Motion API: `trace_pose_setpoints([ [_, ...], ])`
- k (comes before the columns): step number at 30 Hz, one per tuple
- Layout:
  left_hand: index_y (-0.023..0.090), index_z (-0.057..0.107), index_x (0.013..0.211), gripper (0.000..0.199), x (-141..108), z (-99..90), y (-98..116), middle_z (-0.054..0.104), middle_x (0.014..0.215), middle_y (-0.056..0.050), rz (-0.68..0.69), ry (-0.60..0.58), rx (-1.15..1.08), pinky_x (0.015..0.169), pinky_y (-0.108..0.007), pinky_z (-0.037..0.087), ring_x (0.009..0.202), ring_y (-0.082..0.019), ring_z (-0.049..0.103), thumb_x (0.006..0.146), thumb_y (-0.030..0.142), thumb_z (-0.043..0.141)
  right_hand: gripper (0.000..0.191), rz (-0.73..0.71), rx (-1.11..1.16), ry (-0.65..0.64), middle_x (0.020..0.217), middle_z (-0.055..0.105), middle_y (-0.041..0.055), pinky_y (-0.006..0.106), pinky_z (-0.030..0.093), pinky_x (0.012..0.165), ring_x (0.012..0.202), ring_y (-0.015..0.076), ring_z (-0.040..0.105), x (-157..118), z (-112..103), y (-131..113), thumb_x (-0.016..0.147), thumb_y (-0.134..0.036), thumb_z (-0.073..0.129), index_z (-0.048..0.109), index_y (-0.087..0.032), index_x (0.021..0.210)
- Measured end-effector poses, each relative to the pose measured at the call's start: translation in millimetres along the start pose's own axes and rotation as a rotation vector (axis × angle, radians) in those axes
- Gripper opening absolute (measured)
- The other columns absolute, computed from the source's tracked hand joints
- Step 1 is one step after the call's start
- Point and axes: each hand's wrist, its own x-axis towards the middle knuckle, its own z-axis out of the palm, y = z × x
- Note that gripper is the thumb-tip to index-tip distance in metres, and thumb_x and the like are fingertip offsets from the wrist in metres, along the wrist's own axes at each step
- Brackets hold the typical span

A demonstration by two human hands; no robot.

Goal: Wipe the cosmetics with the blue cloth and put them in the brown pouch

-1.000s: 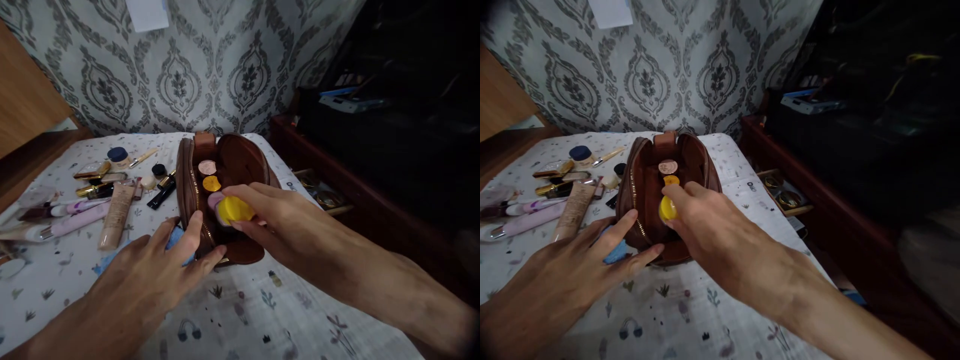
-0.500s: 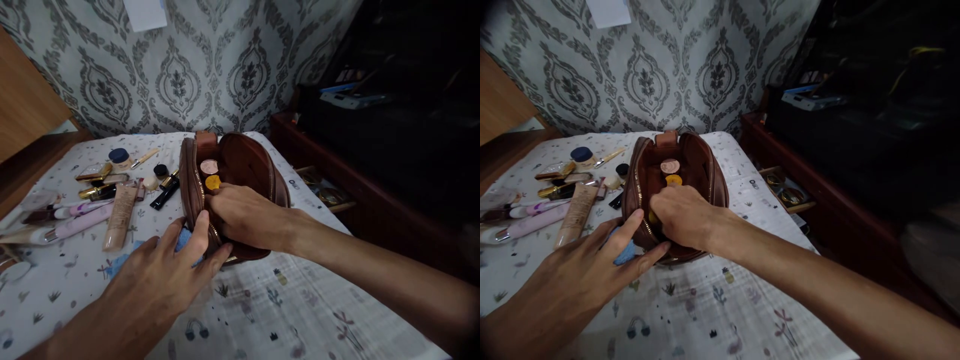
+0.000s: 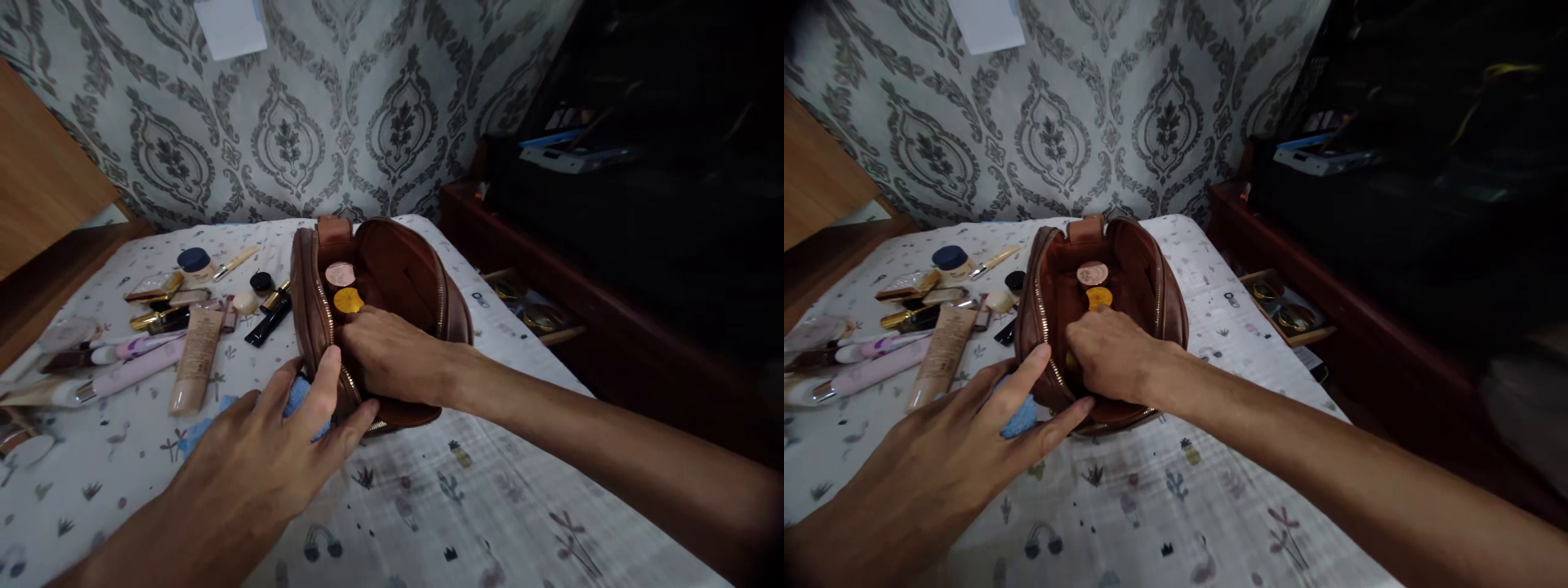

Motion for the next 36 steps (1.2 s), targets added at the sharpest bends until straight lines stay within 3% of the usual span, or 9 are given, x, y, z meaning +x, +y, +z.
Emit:
trace_pose_setpoints([
  [7,0.041,0.039,0.150,0.066,-1.3,0.6,-1.6,0.039,0.156,-0.010,0.019,-0.018,0.003,0.094,-0.049,0.054,0.117,-0.029,0.057,0.089,0.031,0.063,0.011,0.034,0.046,0.025,0.100,0.070,0.0126,0.030,0.045,0.070,0.087,0.0213,0.065,-3.8,-2.5,4.8,0.088,-0.014,0.060,0.068,-0.011,0.094],
  [9,0.041,0.039,0.150,0.067,-1.5,0.2,-1.7,0.040,0.156,-0.009,0.019,-0.029,-0.002,0.096,-0.050,0.053,0.118,-0.029,0.057,0.089,0.031,0.063,0.012,0.054,0.135,0.192,0.098,0.070,0.0100,0.029,0.047,0.070,0.083,0.0194,0.065,-12.7,-12.1,6.1,0.091,-0.019,0.059,0.067,-0.012,0.097],
  [14,0.039,0.040,0.150,0.068,-1.8,-0.8,-1.6,0.041,0.156,-0.010,0.037,-0.052,-0.005,0.093,-0.049,0.055,0.120,-0.030,0.056,0.087,0.028,0.066,0.019,0.135,0.402,0.782,0.088,0.072,0.0026,0.028,0.053,0.067,0.079,0.0166,0.070,-52.7,-43.2,1.6,0.100,-0.020,0.050,0.069,-0.019,0.103],
  [16,0.038,0.039,0.150,0.070,-1.9,-0.6,-1.7,0.040,0.156,-0.012,0.038,-0.051,-0.006,0.090,-0.049,0.056,0.118,-0.031,0.057,0.086,0.028,0.067,0.018,0.136,0.379,0.914,0.084,0.074,0.0019,0.030,0.053,0.065,0.075,0.0168,0.070,-68.3,-44.8,0.9,0.098,-0.019,0.053,0.070,-0.021,0.101],
  [19,0.038,0.038,0.150,0.070,-1.9,0.0,-2.2,0.039,0.157,-0.011,0.040,-0.033,-0.015,0.089,-0.049,0.056,0.116,-0.031,0.058,0.087,0.028,0.066,0.013,0.139,0.293,0.974,0.087,0.075,0.0030,0.031,0.053,0.062,0.075,0.0182,0.070,-83.0,-31.2,4.3,0.097,-0.021,0.057,0.071,-0.021,0.098],
  [25,0.038,0.037,0.151,0.071,-1.2,-1.0,-2.6,0.037,0.157,-0.012,0.043,-0.048,-0.008,0.088,-0.046,0.057,0.117,-0.031,0.057,0.087,0.026,0.066,0.016,0.097,0.236,0.870,0.095,0.072,0.0054,0.031,0.051,0.067,0.082,0.0192,0.067,-83.3,-6.8,9.7,0.099,-0.022,0.053,0.069,-0.020,0.100],
  [27,0.037,0.038,0.151,0.074,-1.3,-1.6,-2.3,0.037,0.157,-0.013,0.045,-0.052,-0.009,0.090,-0.047,0.057,0.119,-0.031,0.056,0.085,0.025,0.067,0.019,0.039,0.215,0.711,0.100,0.069,0.0075,0.031,0.051,0.072,0.086,0.0192,0.065,-74.1,-8.7,8.1,0.099,-0.018,0.049,0.069,-0.018,0.098],
  [31,0.036,0.041,0.149,0.073,-1.1,-3.5,-1.9,0.036,0.158,-0.013,0.042,-0.054,-0.004,0.094,-0.053,0.055,0.119,-0.032,0.057,0.083,0.022,0.067,0.014,-0.118,0.064,0.235,0.100,0.067,0.0110,0.034,0.049,0.083,0.095,0.0219,0.061,-42.9,-13.1,4.9,0.091,-0.006,0.055,0.068,-0.012,0.091],
  [36,0.034,0.041,0.149,0.075,0.8,-7.1,-2.7,0.036,0.159,-0.014,0.057,-0.053,0.000,0.094,-0.053,0.055,0.118,-0.031,0.058,0.080,0.021,0.068,0.012,-0.205,-0.114,-0.008,0.100,0.070,0.0131,0.037,0.045,0.087,0.098,0.0237,0.062,-10.3,-5.5,4.0,0.088,-0.006,0.057,0.068,-0.010,0.088],
])
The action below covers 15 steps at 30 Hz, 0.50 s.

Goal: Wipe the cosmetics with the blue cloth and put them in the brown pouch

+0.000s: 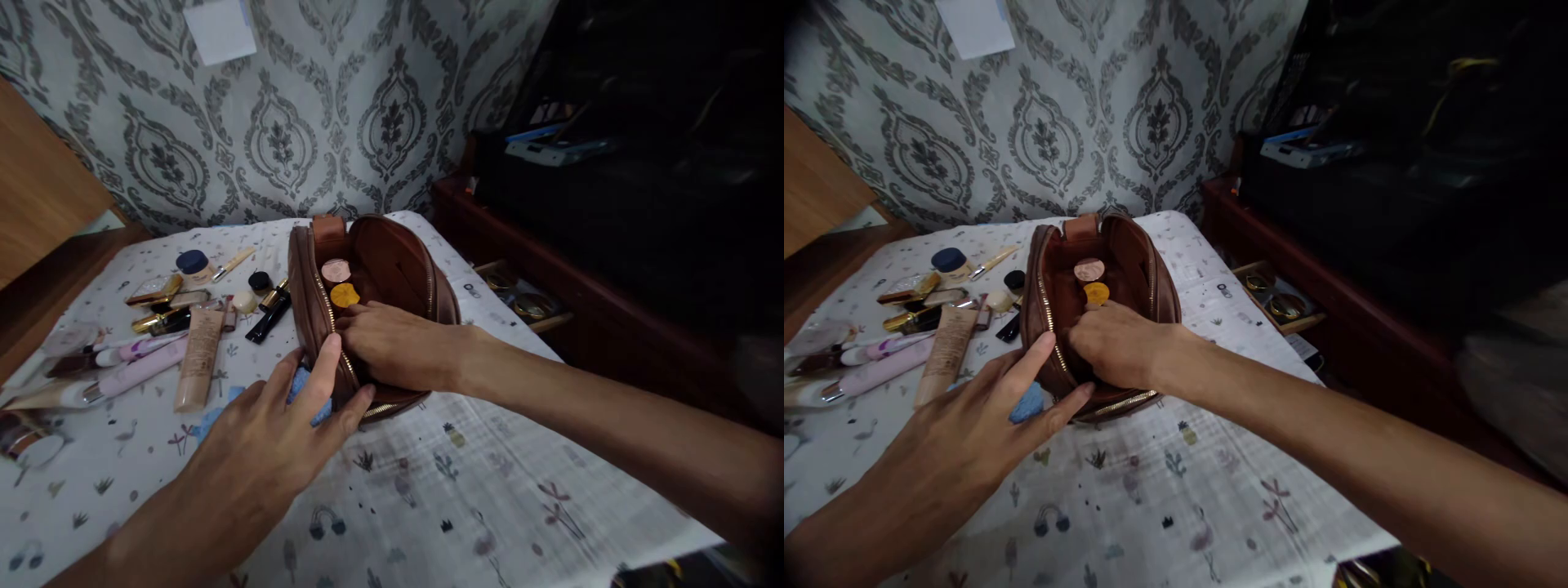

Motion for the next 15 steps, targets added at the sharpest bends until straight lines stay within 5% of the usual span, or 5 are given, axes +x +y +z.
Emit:
trace_pose_setpoints([
  [15,0.034,0.043,0.147,0.074,0.3,0.7,-0.2,0.035,0.160,-0.015,0.003,0.010,-0.027,0.091,-0.053,0.057,0.118,-0.033,0.058,0.080,0.018,0.069,0.014,-0.083,-0.052,-0.003,0.113,0.067,0.0183,0.046,0.038,0.101,0.115,0.0303,0.053,4.3,8.8,-1.0,0.085,-0.013,0.062,0.069,-0.008,0.096],
])
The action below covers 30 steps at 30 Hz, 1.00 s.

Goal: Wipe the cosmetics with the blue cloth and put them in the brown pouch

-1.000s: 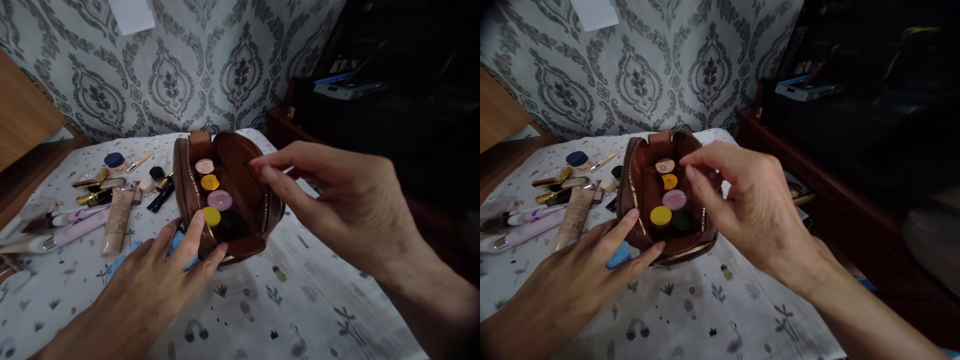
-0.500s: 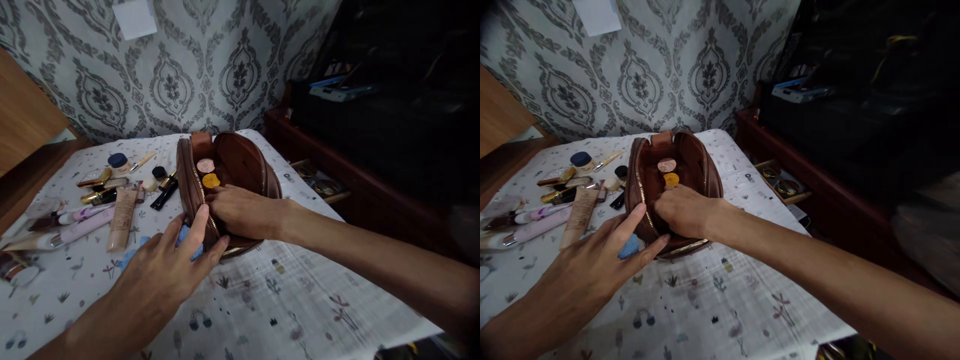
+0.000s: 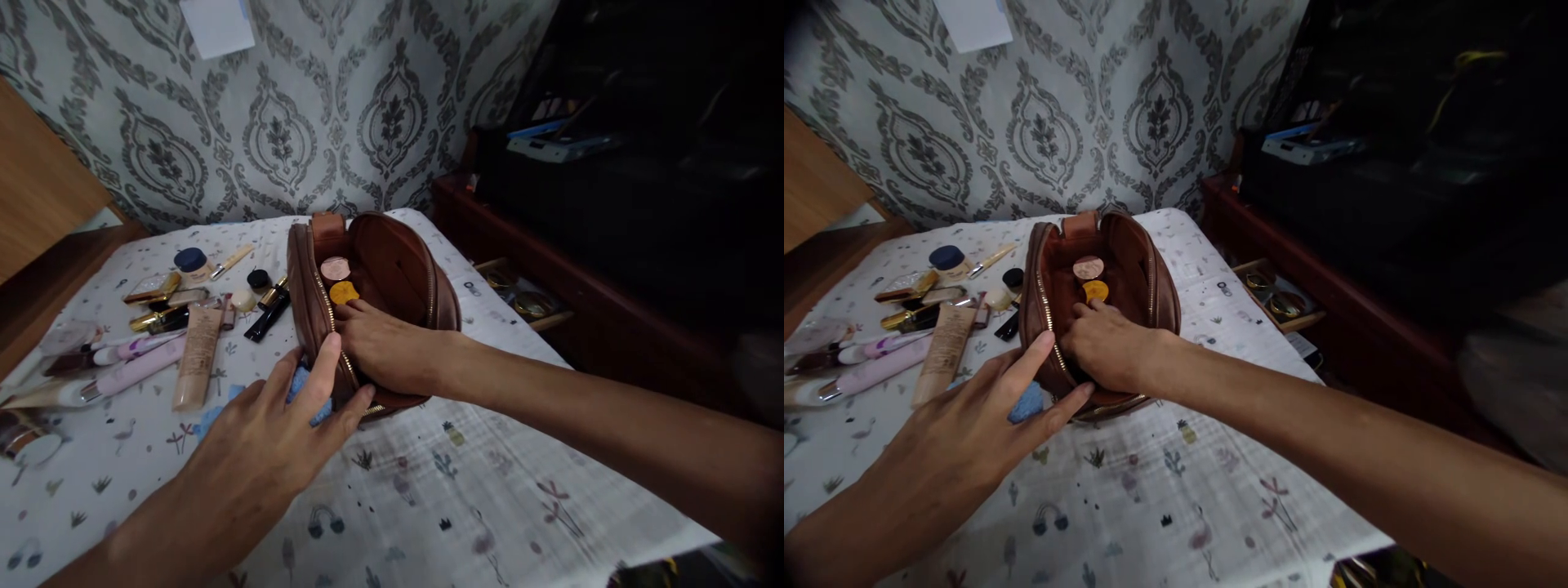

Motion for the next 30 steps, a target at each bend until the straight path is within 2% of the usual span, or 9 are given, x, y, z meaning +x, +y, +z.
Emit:
trace_pose_setpoints([
  [4,0.034,0.041,0.149,0.079,-0.7,-1.3,0.0,0.034,0.160,-0.014,0.006,-0.019,0.003,0.093,-0.053,0.056,0.120,-0.033,0.057,0.078,0.018,0.071,0.014,0.014,0.005,-0.037,0.112,0.067,0.0166,0.047,0.040,0.099,0.112,0.0300,0.054,0.3,-3.0,-2.8,0.084,-0.012,0.063,0.069,-0.009,0.097],
  [11,0.035,0.042,0.148,0.078,-1.2,0.2,1.2,0.036,0.160,-0.013,0.007,-0.025,0.035,0.096,-0.051,0.054,0.122,-0.033,0.057,0.077,0.020,0.070,0.025,0.075,0.097,0.007,0.113,0.067,0.0137,0.042,0.044,0.097,0.111,0.0275,0.056,-2.0,-2.3,4.2,0.086,-0.004,0.055,0.065,-0.012,0.108],
  [14,0.036,0.040,0.149,0.075,-1.5,4.4,2.1,0.038,0.158,-0.014,-0.002,-0.003,0.052,0.093,-0.051,0.055,0.121,-0.033,0.057,0.081,0.022,0.068,0.032,0.168,0.215,0.175,0.114,0.067,0.0132,0.034,0.048,0.085,0.100,0.0238,0.062,-5.6,-14.3,13.0,0.084,-0.006,0.060,0.060,-0.011,0.115],
  [17,0.036,0.037,0.151,0.074,-1.5,7.8,1.8,0.040,0.156,-0.014,0.001,0.025,0.077,0.092,-0.050,0.056,0.120,-0.032,0.059,0.083,0.023,0.065,0.027,0.359,0.298,0.397,0.107,0.070,0.0107,0.029,0.047,0.076,0.093,0.0204,0.064,-8.7,-27.6,18.6,0.092,-0.012,0.051,0.059,-0.013,0.118],
  [18,0.036,0.036,0.151,0.074,-1.4,8.1,1.3,0.041,0.156,-0.014,0.009,0.021,0.085,0.092,-0.050,0.056,0.119,-0.032,0.059,0.084,0.023,0.065,0.025,0.402,0.288,0.391,0.104,0.070,0.0106,0.028,0.046,0.074,0.092,0.0203,0.065,-9.2,-30.0,19.0,0.093,-0.012,0.048,0.061,-0.014,0.115],
  [20,0.035,0.035,0.152,0.076,-1.3,7.5,0.0,0.042,0.155,-0.015,0.033,-0.006,0.086,0.092,-0.052,0.056,0.117,-0.032,0.060,0.084,0.022,0.064,0.019,0.385,0.244,0.242,0.098,0.071,0.0114,0.029,0.045,0.069,0.086,0.0211,0.065,-9.1,-29.8,17.5,0.091,-0.013,0.051,0.066,-0.013,0.102],
  [23,0.034,0.034,0.153,0.077,-1.3,5.3,-1.4,0.044,0.154,-0.016,0.057,-0.044,0.073,0.094,-0.055,0.055,0.119,-0.033,0.059,0.084,0.021,0.064,0.010,0.191,0.143,-0.005,0.089,0.071,0.0114,0.031,0.045,0.071,0.083,0.0227,0.065,-7.4,-19.7,13.0,0.085,-0.014,0.060,0.068,-0.011,0.088],
  [26,0.034,0.033,0.153,0.077,-1.1,2.9,-2.3,0.045,0.153,-0.016,0.058,-0.042,0.075,0.095,-0.056,0.055,0.119,-0.033,0.059,0.084,0.021,0.065,0.015,0.097,0.051,-0.001,0.087,0.070,0.0111,0.035,0.045,0.082,0.091,0.0240,0.063,-5.2,-8.2,10.4,0.085,-0.005,0.055,0.068,-0.010,0.089],
  [30,0.032,0.035,0.152,0.077,0.9,-0.2,-4.5,0.045,0.152,-0.017,0.077,-0.050,0.076,0.095,-0.054,0.055,0.117,-0.032,0.061,0.083,0.020,0.065,0.015,0.091,0.085,0.001,0.089,0.069,0.0110,0.034,0.046,0.078,0.088,0.0224,0.062,-2.1,-8.2,11.9,0.085,-0.004,0.055,0.068,-0.010,0.091],
])
